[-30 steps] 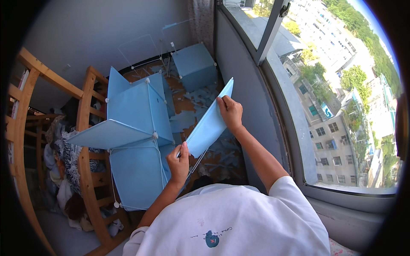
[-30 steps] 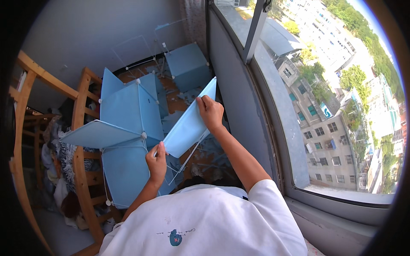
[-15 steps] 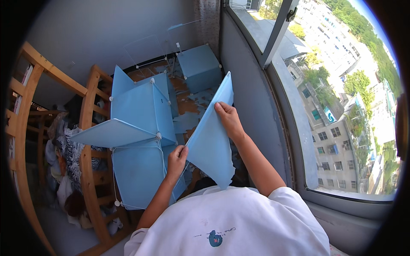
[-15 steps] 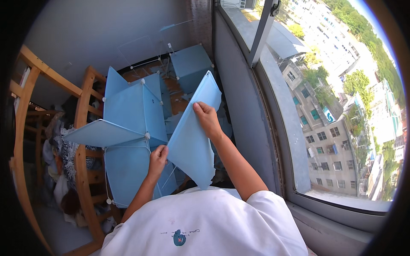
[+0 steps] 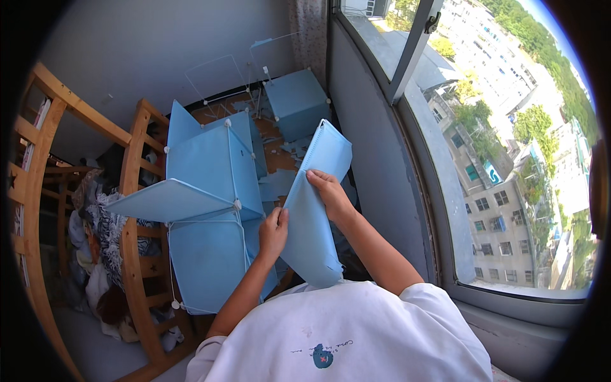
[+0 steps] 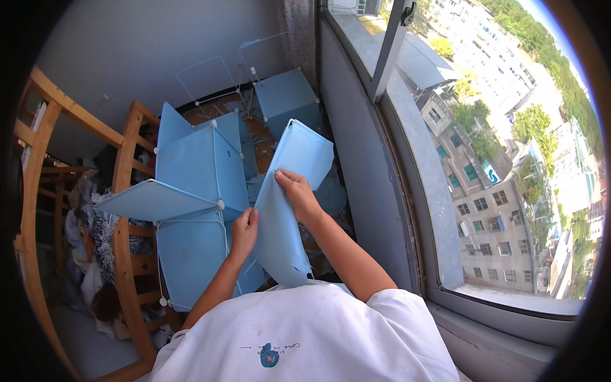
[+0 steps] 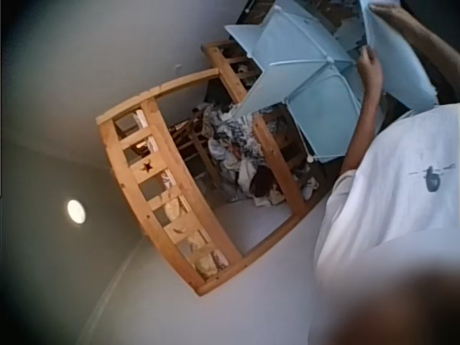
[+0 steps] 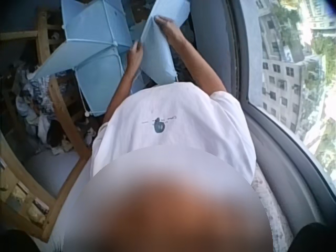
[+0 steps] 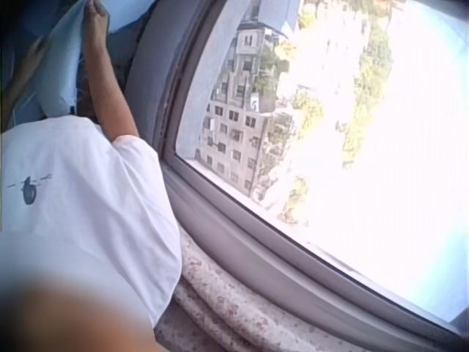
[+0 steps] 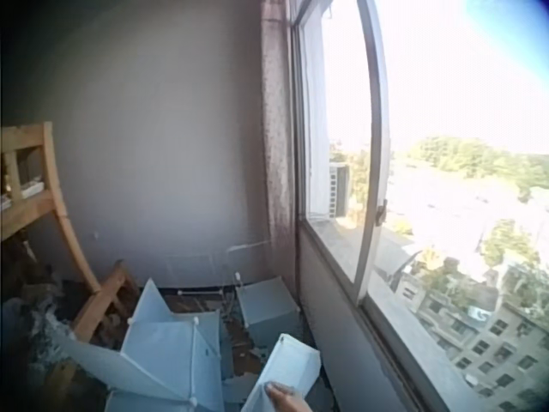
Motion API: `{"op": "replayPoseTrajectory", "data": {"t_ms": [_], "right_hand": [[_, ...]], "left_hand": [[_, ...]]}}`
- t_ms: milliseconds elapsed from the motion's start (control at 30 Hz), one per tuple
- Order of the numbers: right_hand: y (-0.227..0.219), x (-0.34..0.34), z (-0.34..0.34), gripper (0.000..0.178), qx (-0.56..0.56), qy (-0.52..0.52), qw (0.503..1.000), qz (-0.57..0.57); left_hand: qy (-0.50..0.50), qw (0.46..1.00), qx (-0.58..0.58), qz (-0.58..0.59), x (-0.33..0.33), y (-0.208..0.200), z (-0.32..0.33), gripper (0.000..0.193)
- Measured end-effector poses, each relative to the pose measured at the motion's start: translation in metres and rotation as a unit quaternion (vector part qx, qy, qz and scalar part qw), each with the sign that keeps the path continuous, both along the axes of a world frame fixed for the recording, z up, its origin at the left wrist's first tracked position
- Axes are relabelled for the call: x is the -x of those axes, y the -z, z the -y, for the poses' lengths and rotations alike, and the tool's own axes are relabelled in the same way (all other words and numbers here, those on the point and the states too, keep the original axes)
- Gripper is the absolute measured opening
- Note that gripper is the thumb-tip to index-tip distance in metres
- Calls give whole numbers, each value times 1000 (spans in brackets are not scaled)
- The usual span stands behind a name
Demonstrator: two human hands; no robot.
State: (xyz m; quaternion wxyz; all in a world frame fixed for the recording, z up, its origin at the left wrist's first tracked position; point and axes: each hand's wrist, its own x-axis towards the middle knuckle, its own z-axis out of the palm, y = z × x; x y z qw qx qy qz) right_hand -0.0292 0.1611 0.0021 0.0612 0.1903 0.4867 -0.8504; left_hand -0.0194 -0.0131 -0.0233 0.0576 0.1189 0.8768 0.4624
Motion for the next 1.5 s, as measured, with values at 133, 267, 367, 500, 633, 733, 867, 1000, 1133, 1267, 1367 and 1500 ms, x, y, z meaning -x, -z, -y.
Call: {"op": "replayPoseTrajectory", "data": {"t_ms": [133, 267, 367, 500, 633, 733, 867, 1000, 1133, 1267, 1367, 1500], "right_hand": [[-4, -1, 8, 39, -23, -31, 999, 2], [-18, -5, 11, 48, -13, -63, 997, -53], [-13, -6, 11, 46, -23, -58, 995, -74], [3, -1, 15, 35, -175, 12, 972, -158], [14, 13, 17, 24, -310, 79, 926, -199], [15, 19, 14, 24, -361, 46, 913, -187], [22, 23, 10, 25, -336, 7, 924, -181], [19, 18, 11, 26, -218, -1, 963, -158], [6, 8, 11, 31, -151, -6, 975, -166], [4, 7, 3, 27, -225, -19, 954, -197], [-2, 15, 3, 26, -379, -73, 904, -181], [9, 9, 20, 25, -525, -70, 820, -217]], "left_hand": [[-55, 998, 0, -34, 8, -9, -17, 38], [-69, 995, -63, -45, 11, -10, -24, 38], [-67, 993, -88, -29, 9, -12, -25, 38], [-77, 986, -151, 3, 3, -17, -27, 39], [-67, 987, -144, -3, 4, -20, -26, 40], [-75, 989, -130, -3, 6, -11, -23, 41], [-68, 985, -154, 36, 11, 2, -19, 42], [-66, 977, -188, 73, 16, 0, -21, 42], [-47, 982, -178, 40, 20, -2, -18, 38], [-36, 972, -227, 43, 34, -13, -27, 34], [-26, 969, -242, 37, 56, -29, -37, 33], [-8, 988, -137, 64, 90, -56, -52, 32]]}}
